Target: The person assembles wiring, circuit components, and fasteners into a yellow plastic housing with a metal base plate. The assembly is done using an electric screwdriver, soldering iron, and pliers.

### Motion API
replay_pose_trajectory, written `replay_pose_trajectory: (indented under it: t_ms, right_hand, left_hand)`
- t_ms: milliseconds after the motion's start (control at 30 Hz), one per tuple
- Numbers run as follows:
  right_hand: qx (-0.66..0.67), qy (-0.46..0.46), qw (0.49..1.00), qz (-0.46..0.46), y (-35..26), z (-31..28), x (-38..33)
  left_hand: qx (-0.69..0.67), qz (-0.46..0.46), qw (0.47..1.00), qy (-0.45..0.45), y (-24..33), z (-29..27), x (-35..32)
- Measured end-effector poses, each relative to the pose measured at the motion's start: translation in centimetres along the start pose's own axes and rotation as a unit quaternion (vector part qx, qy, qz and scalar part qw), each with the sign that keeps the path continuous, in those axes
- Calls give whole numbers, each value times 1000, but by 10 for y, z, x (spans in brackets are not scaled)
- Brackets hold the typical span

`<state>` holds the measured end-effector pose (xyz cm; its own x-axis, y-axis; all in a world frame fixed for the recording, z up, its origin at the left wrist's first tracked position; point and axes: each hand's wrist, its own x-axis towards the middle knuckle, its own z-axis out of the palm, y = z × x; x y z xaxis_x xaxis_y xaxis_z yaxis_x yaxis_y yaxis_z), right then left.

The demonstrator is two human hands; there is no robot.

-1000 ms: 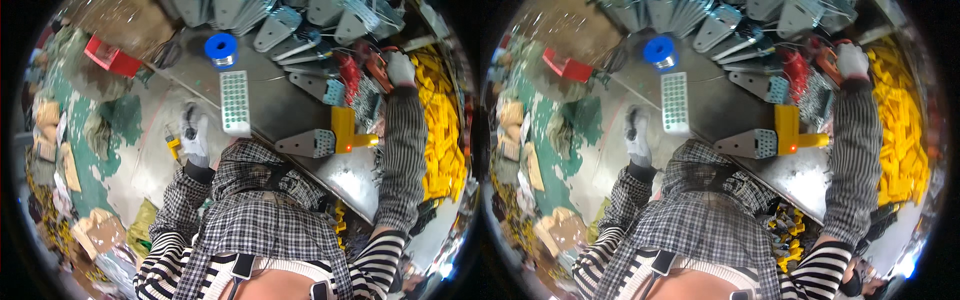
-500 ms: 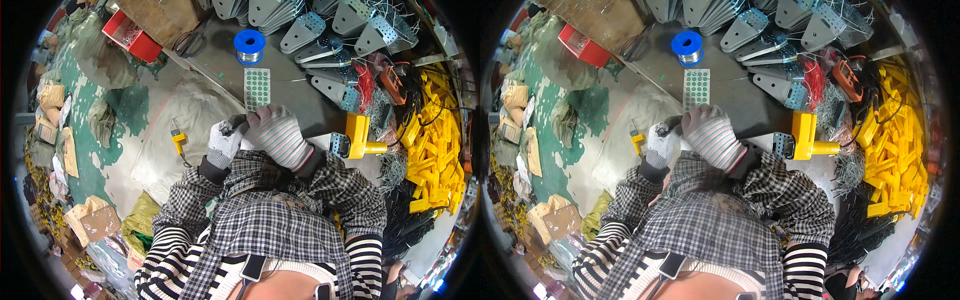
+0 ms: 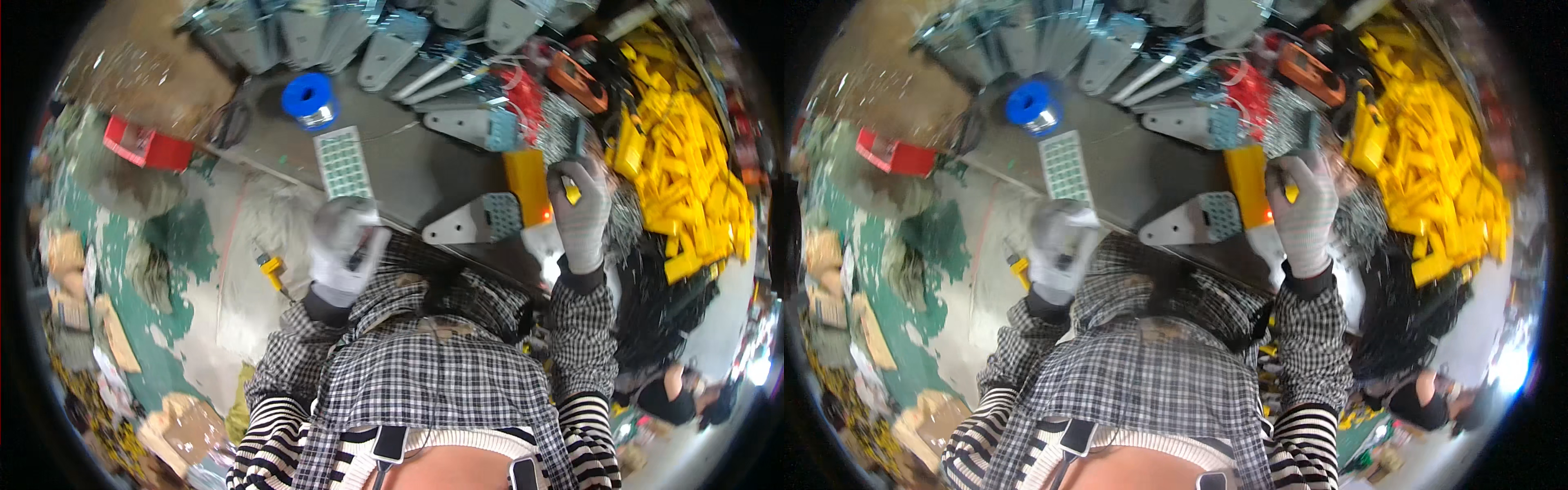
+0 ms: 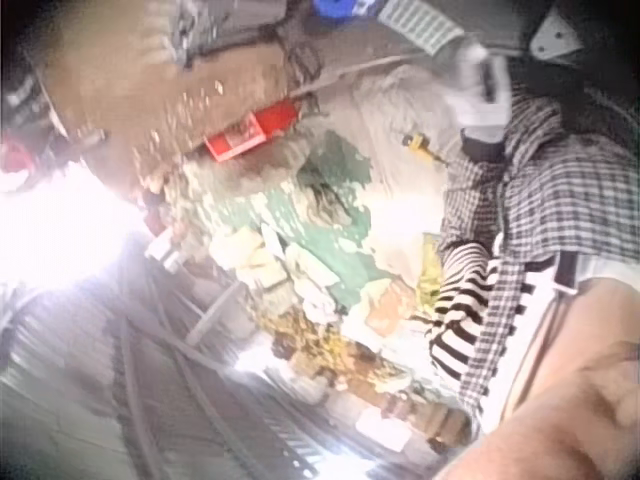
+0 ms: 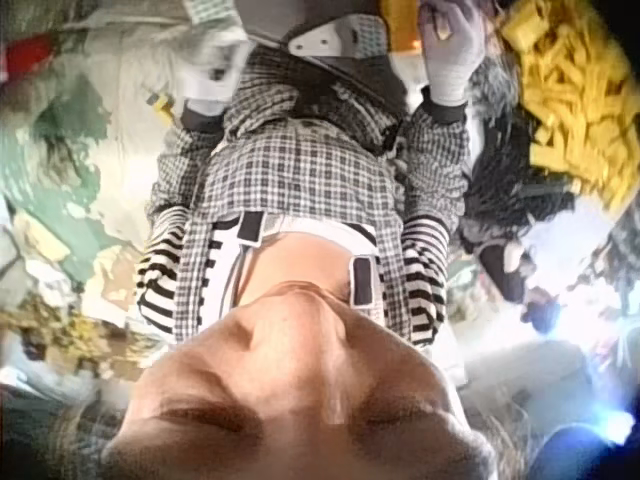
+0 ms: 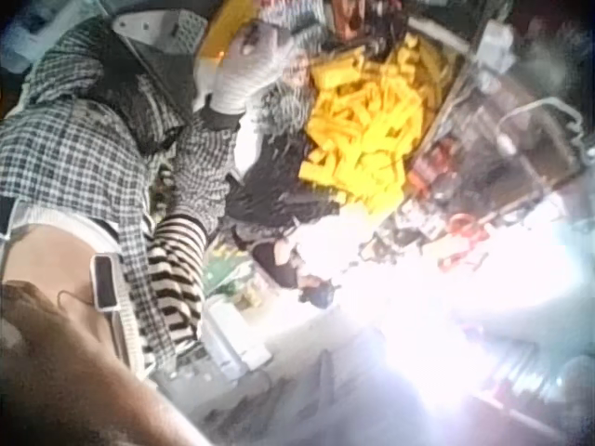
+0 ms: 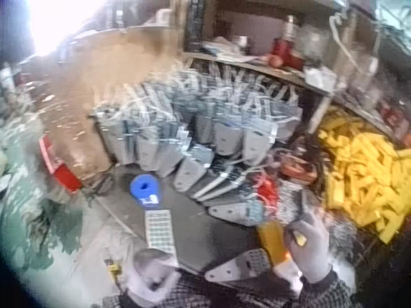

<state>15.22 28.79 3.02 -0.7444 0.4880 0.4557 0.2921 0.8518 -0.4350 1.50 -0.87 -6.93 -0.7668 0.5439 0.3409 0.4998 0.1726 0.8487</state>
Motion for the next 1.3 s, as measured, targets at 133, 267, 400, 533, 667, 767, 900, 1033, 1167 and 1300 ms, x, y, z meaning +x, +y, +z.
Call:
replay_pose_trajectory:
  t_ms: [133,267,400,533,667,767,900,1033,1167,1300]
  right_hand:
    - [-69,-59,996,10,30,-9,-13]
    - [7,-142,990,0,30,-10,-10]
    - [143,-249,954,-91,31,-43,4]
    - [-14,34,999,-19,34,-74,95]
    - [-415,-161,885,140,68,-41,197]
    - [-393,-145,863,281,123,-8,220]
    - [-374,-64,924,52,72,-31,221]
    - [105,-210,966,-110,72,-86,198]
    - [358,-195,913,-5,-68,-22,77]
    - [225,-507,829,69,-150,118,-9]
  left_hand:
    - [135,227,948,-179,65,65,32]
    - [164,224,939,-201,62,76,38]
    - [183,183,942,-214,72,68,41]
    - [147,244,921,-267,119,81,73]
    - [303,276,851,-329,162,160,99]
    - [423,323,797,-285,160,194,98]
    - [415,183,828,-329,136,181,95]
    - [254,255,877,-320,142,59,78]
    - [146,182,896,-379,59,-91,33]
    - [399,7,815,-421,-44,-222,-67]
